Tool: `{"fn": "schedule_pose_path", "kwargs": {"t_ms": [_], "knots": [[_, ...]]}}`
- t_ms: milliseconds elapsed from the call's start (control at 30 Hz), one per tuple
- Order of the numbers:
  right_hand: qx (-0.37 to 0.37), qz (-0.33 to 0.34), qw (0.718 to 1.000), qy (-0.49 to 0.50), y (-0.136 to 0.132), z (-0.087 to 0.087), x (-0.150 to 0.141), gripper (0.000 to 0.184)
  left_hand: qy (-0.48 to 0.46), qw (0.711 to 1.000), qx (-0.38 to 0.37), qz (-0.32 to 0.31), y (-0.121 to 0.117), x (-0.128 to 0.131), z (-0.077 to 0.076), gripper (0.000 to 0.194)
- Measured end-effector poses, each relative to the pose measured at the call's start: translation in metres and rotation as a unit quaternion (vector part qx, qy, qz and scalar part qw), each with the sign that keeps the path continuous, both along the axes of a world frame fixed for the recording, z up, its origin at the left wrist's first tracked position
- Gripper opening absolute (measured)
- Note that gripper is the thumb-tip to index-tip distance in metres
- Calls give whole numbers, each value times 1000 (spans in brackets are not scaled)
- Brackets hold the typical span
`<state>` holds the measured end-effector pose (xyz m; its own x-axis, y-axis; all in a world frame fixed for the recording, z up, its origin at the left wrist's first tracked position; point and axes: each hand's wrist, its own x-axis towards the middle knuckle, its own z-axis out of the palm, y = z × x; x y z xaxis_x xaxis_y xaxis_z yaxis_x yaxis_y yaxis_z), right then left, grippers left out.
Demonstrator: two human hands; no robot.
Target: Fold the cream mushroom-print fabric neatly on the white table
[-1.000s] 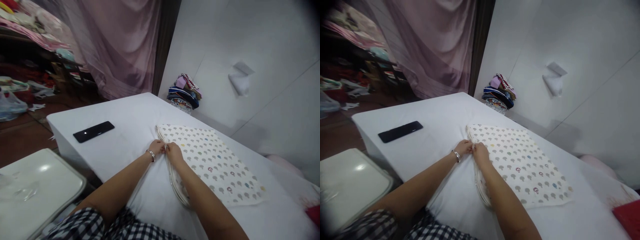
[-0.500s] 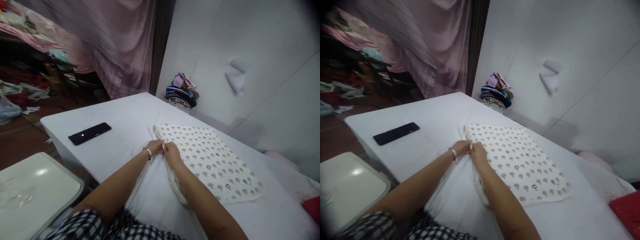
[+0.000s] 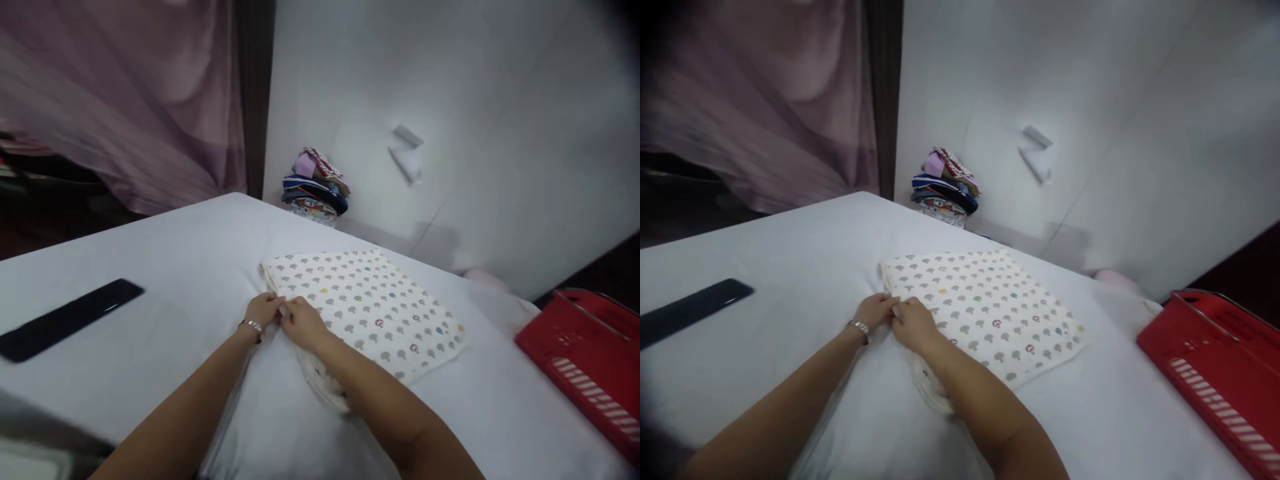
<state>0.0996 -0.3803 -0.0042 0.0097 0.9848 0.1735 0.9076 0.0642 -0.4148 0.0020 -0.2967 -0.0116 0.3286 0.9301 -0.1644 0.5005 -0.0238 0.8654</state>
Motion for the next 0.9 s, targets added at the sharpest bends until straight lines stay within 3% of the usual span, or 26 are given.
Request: {"fn": "schedule_pose_path", "kwargs": {"t_ms": [133,233,333,433,500,600,700,800,900], "knots": [[56,-2,998,30,-11,-3,32,23,-47,993,-103,42,4,1,-2,16],[55,-44,997,-27,-34,-6,86,32,-30,992,-111,48,6,0,-2,14],[-36,-151,984,-90,-71,-12,150,43,74,997,-15,20,7,-3,1,16],[-128,-234,959,-95,-104,-18,193,52,198,973,113,-20,9,-5,3,20],[-153,-233,956,-86,-114,-19,205,56,227,965,130,-31,10,-6,2,22],[-147,-228,958,-90,-116,-15,216,61,230,967,98,-43,12,-6,1,23],[-142,-281,942,-118,-118,-13,238,61,228,968,91,-44,12,-6,2,25],[-185,-348,913,-105,-124,-16,263,59,235,966,98,-42,11,-7,3,25],[-192,-347,913,-92,-127,-20,281,59,242,965,82,-53,11,-7,4,26]]}}
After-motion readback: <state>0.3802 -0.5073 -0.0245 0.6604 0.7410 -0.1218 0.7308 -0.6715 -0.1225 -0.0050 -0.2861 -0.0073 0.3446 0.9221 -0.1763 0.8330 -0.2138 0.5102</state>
